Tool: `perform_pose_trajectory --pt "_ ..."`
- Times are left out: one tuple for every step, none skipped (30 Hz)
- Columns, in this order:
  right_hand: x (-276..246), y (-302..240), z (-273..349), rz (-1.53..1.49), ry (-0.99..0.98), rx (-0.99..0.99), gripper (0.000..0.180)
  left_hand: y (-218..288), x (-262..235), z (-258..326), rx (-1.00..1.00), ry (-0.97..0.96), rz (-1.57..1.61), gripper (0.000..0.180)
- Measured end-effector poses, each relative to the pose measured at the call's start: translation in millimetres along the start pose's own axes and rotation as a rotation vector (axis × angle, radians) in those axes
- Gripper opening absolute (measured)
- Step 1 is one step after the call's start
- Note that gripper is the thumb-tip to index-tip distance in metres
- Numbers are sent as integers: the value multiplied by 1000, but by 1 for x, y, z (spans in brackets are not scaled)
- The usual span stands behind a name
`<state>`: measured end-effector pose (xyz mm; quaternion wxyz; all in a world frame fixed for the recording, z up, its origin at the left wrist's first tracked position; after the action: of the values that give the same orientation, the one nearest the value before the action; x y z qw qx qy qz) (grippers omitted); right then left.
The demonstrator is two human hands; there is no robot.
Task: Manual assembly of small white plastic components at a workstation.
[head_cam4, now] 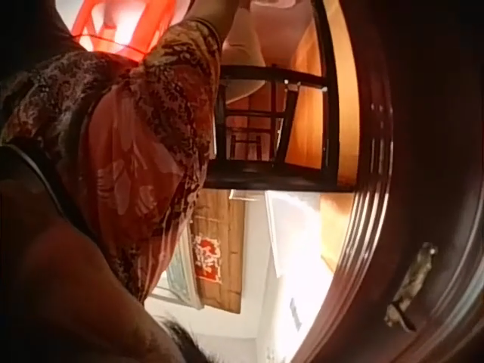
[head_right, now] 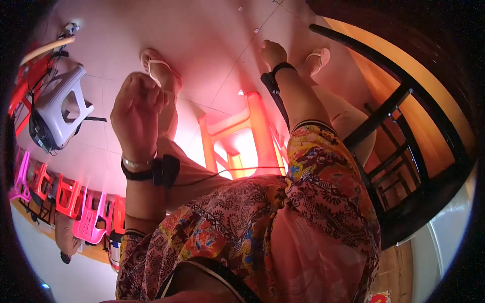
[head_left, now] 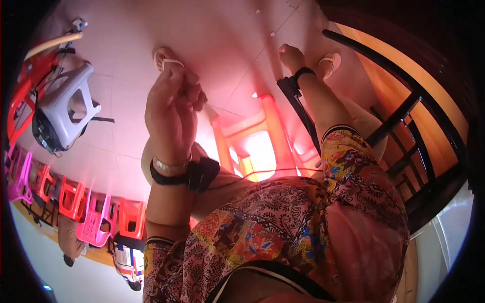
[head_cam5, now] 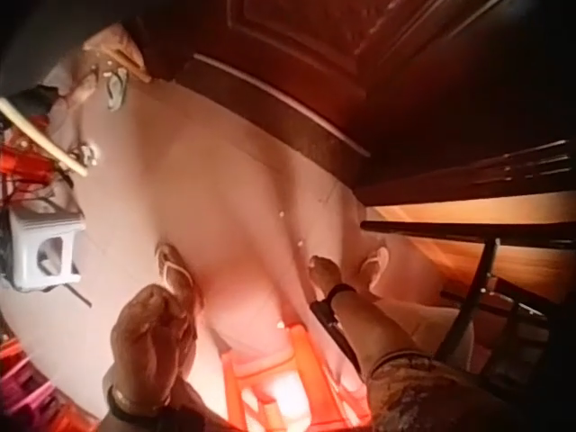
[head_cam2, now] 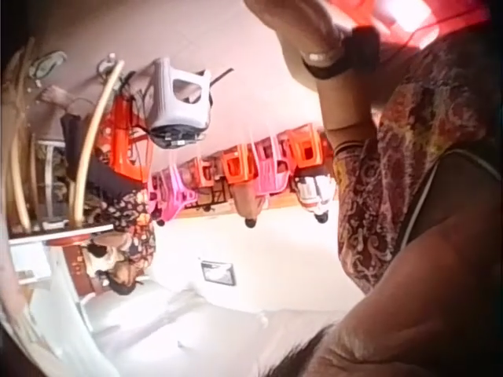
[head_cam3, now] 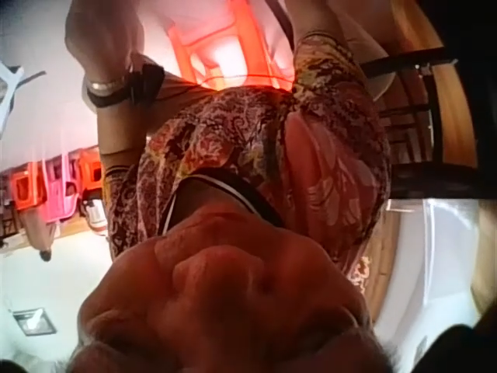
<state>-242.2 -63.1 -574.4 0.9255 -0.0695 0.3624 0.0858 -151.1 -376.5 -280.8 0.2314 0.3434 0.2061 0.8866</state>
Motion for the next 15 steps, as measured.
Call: perform_pose_trajectory --pt "5 5 -2 -17 20 6 26 -1 1 0 -20 3 7 19" --pt "10 7 -7 -5 34 16 27 -2 2 1 -40 5 15 20" --pt "15 12 -9 -11 31 24 27 -3 3 1 -60 7 22 21" --pt "19 15 -9 -57 44 46 26 -4 4 2 -72 53 25 24" --pt "23 17 -10 -103 57 68 25 -5 3 3 -78 57 20 24" --pt "28 17 -11 -107 50 71 25 -5 1 3 -83 43 -30 26" --pt "36 19 -12 -86 48 35 24 -5 0 4 -87 26 -77 29" --pt "43 21 -13 -64 45 -1 24 -5 0 3 -105 12 -106 29" --pt "51 25 -14 -64 39 3 24 -6 4 2 -112 14 -106 29" --pt "59 20 -11 -108 52 -5 23 -7 6 1 -115 70 -93 27" --pt "67 16 -8 -151 66 -14 21 -7 5 1 -118 127 -80 24" --pt "75 13 -4 -154 56 -14 21 -8 4 1 -124 134 -82 24" --pt "82 8 -3 -180 32 -48 20 -7 3 1 -130 152 -97 24" --pt "89 5 -2 -206 8 -83 18 -8 2 0 -135 170 -111 24" --pt "94 3 -2 -208 6 -83 18 -9 2 0 -135 172 -113 24"
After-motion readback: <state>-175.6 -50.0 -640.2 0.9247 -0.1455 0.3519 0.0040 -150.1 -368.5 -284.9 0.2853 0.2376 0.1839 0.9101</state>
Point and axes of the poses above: each hand's wrist, its own z-axis away from the middle knuckle, its own x-axis out of the palm, y = z × x, the point moved 3 cm from there along -z, towards the middle knuckle, and after that the axes turned 7 degrees about z, right-handed, at the moved point
